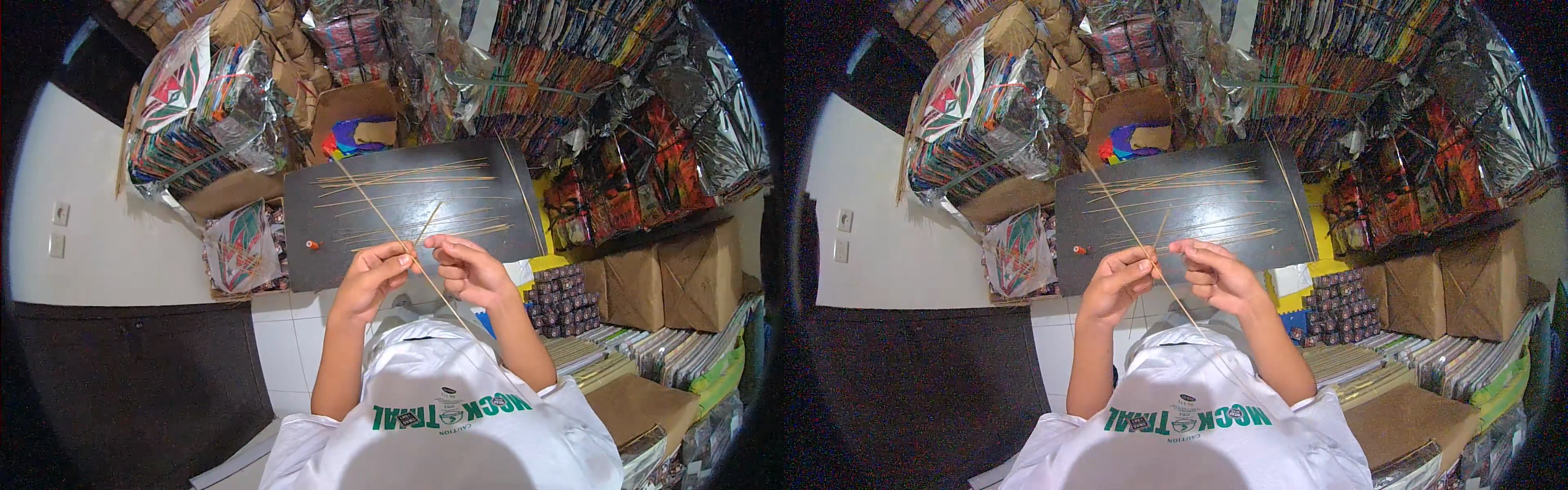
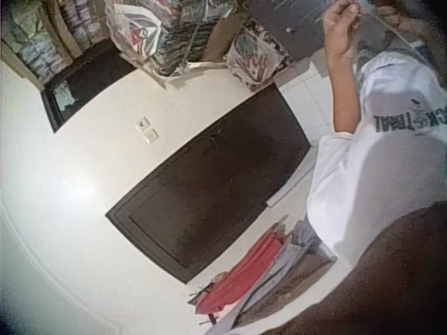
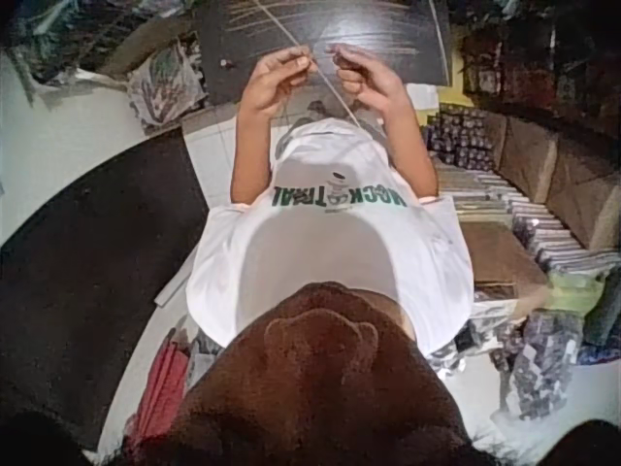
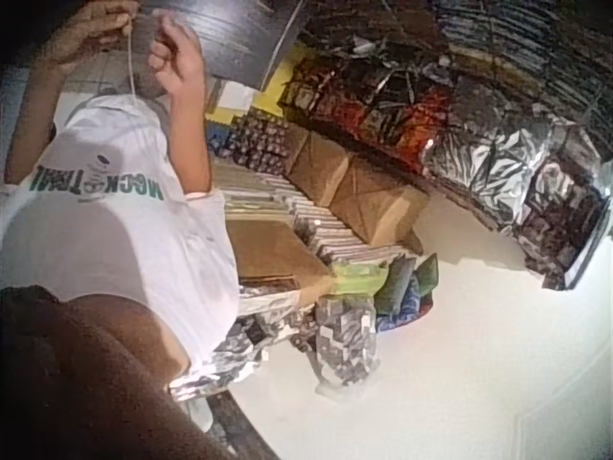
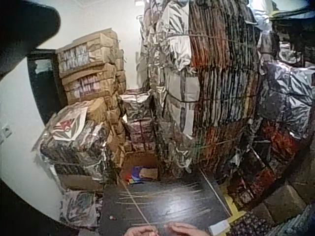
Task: The person assembles a kite frame by hand. They pick up thin wooden sticks from a pile on a table, align them, and tie them together with string to form a cross structure. The process involves repeated handling of sticks and string to secure the joints.
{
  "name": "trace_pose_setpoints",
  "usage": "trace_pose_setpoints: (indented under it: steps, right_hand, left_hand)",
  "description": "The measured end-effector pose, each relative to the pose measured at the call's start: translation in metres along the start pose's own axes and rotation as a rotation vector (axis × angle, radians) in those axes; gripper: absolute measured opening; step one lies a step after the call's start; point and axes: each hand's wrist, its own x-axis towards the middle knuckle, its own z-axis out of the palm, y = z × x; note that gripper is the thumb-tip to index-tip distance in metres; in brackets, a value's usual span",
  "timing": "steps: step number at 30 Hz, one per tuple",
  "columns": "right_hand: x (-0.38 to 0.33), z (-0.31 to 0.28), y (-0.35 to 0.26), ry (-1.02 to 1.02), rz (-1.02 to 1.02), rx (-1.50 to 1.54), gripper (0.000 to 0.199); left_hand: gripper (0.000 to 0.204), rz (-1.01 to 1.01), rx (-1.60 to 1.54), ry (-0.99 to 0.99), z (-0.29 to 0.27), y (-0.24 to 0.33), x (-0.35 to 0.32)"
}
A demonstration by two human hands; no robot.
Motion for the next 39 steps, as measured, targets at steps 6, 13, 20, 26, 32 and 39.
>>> trace_pose_setpoints:
  steps: [6,13,20,26,32,39]
  right_hand:
    - [-0.006,-0.004,0.003,-0.049,-0.097,-0.308,0.034]
    - [-0.016,-0.007,-0.009,-0.011,-0.277,-0.919,0.02]
    - [-0.035,0.0,-0.025,0.043,-0.192,-0.937,0.016]
    - [-0.038,-0.007,-0.029,-0.055,-0.238,-1.104,0.012]
    - [-0.038,-0.006,-0.028,-0.206,-0.462,-1.081,0.012]
    - [-0.051,-0.01,-0.026,-0.111,-0.286,-0.645,0.02]
  left_hand:
    - [0.019,0.006,-0.042,0.026,0.001,0.0,-0.002]
    - [0.02,0.018,-0.061,0.036,-0.003,-0.001,-0.002]
    - [0.018,0.017,-0.04,0.056,-0.009,0.0,-0.002]
    - [0.019,0.003,-0.038,0.097,-0.006,0.003,0.0]
    - [0.017,0.006,0.008,0.124,-0.01,0.004,0.0]
    - [0.016,0.018,0.018,0.114,-0.012,0.002,0.001]
